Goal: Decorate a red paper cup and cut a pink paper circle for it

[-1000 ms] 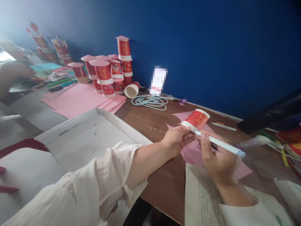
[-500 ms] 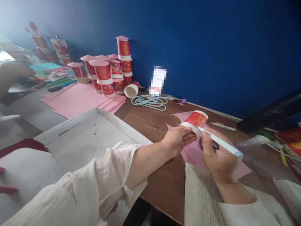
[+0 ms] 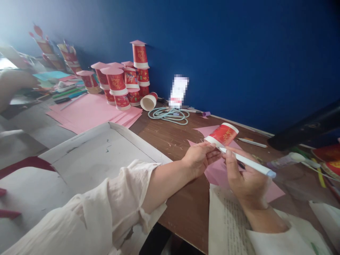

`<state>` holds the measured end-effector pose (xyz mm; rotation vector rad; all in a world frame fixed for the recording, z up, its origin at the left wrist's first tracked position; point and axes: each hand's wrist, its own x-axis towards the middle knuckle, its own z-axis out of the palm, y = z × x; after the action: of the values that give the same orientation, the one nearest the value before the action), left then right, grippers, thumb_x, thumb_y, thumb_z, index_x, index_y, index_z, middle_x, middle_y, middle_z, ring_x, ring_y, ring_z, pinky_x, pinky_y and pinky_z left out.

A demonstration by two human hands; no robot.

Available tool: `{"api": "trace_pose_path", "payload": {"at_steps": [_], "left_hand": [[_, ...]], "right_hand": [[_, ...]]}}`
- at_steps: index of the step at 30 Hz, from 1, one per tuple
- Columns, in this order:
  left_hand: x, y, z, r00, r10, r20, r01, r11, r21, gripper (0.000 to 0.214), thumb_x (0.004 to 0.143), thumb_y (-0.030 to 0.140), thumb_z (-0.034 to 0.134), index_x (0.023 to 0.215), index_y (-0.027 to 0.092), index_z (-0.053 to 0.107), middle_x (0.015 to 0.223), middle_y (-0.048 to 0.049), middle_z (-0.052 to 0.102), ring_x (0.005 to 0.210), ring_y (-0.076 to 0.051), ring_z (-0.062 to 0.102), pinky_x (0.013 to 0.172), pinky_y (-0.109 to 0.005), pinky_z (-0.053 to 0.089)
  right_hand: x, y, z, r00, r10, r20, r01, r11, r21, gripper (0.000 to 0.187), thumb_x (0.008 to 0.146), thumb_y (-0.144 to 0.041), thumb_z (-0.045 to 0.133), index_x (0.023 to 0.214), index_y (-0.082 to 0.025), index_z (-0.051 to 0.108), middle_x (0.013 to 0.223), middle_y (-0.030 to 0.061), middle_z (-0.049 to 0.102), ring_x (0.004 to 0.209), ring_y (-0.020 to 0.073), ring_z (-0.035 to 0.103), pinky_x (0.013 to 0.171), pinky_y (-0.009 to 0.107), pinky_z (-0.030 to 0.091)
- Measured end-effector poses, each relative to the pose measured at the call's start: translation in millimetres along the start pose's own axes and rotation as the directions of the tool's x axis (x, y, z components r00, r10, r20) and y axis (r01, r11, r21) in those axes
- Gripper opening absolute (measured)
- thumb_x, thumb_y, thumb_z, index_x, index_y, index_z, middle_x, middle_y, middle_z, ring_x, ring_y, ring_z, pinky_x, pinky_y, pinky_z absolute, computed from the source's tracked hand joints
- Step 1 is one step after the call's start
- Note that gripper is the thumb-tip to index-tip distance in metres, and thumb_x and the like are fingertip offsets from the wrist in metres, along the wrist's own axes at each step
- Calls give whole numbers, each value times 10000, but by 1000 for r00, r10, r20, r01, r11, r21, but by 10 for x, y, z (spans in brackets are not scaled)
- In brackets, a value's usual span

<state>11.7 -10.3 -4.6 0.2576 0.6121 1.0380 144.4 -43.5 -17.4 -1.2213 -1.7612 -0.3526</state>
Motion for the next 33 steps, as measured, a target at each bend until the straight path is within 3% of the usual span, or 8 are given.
{"api": "trace_pose_path", "payload": {"at_steps": [7, 17, 33], "left_hand": [[-7, 3, -4, 1000, 0, 9, 0, 1000, 9, 178, 898, 35, 514, 803, 97, 651, 785, -77, 698, 721, -119, 664, 946, -299, 523], [4, -7, 3, 1000, -5, 0, 5, 1000, 11, 172, 897, 36, 518, 828, 88, 667, 821, -91, 713, 738, -123, 675, 969, -313, 524], [1, -8, -2, 1000, -9, -9, 10, 1000, 10, 165, 890, 35, 534, 836, 84, 682, 809, -84, 712, 723, -122, 665, 968, -320, 518]], "right_hand": [[-1, 50, 19, 999, 38, 24, -37, 999, -23, 246, 951, -291, 558, 987, -132, 742, 898, 132, 778, 832, 257, 746, 754, 374, 586], [8, 100, 18, 1000, 7, -25, -8, 999, -45, 197, 932, -254, 602, 1011, -140, 743, 902, 116, 780, 835, 236, 750, 766, 336, 594], [-2, 112, 31, 999, 31, 22, -32, 999, 25, 219, 940, -277, 585, 1044, -154, 734, 889, 105, 775, 817, 228, 740, 764, 347, 585]]}}
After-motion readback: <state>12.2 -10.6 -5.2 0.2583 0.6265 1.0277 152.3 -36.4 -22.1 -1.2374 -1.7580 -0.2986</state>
